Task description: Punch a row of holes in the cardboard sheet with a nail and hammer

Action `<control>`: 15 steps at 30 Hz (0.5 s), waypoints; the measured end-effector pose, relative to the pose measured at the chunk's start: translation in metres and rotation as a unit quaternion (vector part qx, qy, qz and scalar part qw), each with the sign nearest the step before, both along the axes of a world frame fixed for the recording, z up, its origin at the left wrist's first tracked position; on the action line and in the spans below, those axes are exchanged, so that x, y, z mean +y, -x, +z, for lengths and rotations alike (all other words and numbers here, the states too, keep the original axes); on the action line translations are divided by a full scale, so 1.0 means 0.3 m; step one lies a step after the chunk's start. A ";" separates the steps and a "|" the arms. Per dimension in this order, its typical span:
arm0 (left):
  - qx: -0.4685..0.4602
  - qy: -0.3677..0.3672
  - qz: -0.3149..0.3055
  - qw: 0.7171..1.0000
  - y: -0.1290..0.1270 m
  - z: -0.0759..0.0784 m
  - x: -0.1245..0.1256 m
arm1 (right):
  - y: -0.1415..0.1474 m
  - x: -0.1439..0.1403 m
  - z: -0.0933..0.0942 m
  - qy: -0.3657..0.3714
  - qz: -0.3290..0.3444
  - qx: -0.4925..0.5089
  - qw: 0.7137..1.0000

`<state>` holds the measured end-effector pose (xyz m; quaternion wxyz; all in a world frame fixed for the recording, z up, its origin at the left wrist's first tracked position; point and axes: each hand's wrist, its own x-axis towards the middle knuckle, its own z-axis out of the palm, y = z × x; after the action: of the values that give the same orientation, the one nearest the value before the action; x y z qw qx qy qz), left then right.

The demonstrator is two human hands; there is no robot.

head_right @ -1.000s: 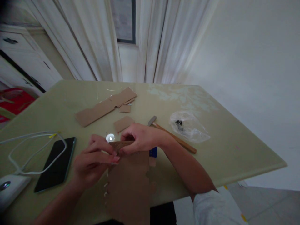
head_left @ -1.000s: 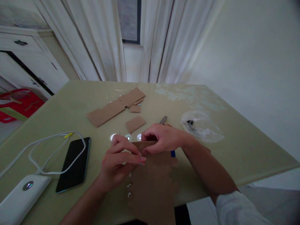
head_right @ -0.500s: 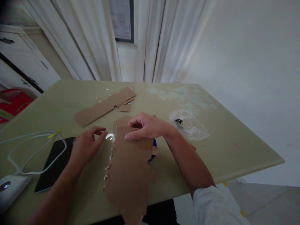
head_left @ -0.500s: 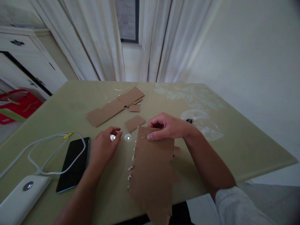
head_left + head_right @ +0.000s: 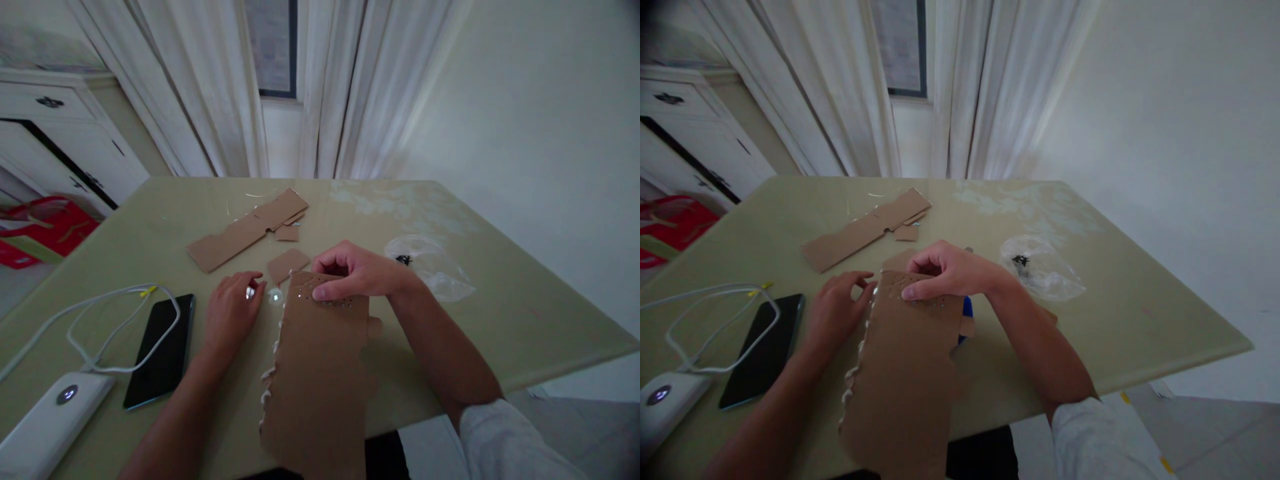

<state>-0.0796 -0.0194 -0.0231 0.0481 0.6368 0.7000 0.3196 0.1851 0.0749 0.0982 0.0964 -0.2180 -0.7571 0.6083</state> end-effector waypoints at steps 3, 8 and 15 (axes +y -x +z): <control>-0.106 -0.095 -0.097 0.985 -0.049 0.035 -0.030 | 0.015 -0.009 -0.004 0.038 0.002 0.017 0.999; -0.191 -0.156 -0.241 0.939 -0.120 0.060 -0.087 | 0.039 -0.014 -0.019 0.068 0.002 0.023 0.997; -0.276 -0.125 -0.181 0.936 -0.140 0.089 -0.117 | 0.058 -0.010 -0.037 0.107 0.007 0.037 0.994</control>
<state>-0.0375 -0.0544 0.0036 0.2159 0.6404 0.4867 0.5535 0.1677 0.0719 0.0871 0.0961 -0.1986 -0.6854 0.6939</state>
